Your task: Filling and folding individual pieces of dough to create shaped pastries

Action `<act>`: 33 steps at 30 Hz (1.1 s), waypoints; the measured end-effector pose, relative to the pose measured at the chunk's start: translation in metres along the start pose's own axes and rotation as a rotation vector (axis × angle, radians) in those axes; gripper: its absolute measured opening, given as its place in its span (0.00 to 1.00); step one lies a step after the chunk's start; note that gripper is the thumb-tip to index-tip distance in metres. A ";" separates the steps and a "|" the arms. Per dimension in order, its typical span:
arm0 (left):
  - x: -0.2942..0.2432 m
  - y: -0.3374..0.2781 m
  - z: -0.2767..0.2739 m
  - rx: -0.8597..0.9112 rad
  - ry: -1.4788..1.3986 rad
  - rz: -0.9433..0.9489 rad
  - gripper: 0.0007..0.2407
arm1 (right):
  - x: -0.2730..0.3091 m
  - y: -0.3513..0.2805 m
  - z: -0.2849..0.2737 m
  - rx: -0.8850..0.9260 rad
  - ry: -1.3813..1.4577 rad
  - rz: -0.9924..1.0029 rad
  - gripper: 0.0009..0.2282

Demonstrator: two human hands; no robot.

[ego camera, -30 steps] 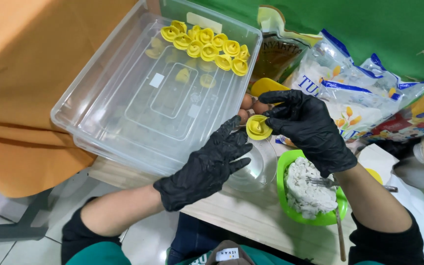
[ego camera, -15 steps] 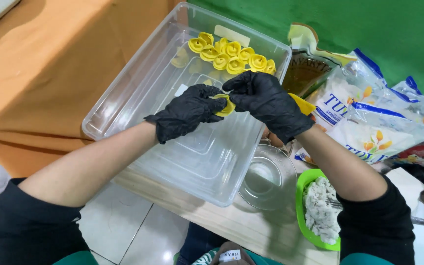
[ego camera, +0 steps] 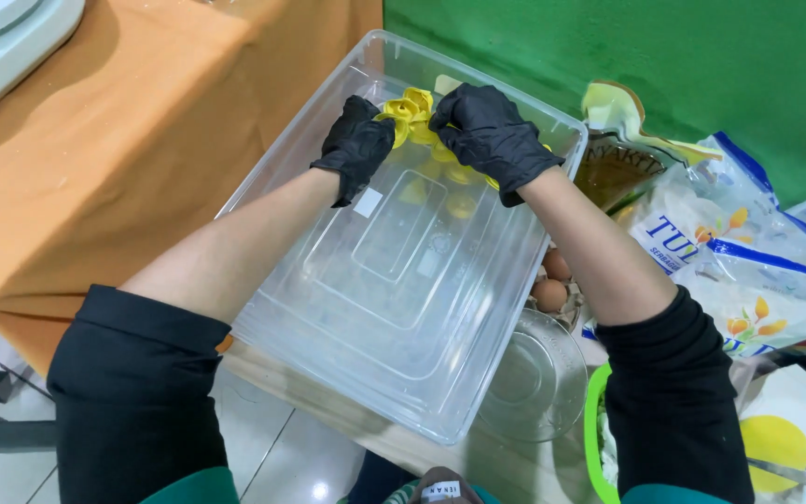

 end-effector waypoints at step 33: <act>0.010 -0.045 -0.116 -0.161 -2.750 -0.626 0.22 | 0.023 -0.176 -0.112 -0.221 0.524 -0.071 0.07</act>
Point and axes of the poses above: each hand's wrist, its own y-axis towards the middle knuckle, its own z-axis out of the palm, x = y × z, the point moved 4 cm from there along y, towards the middle knuckle, and after that the axes turned 1 degree about z, right-handed, at the moved point
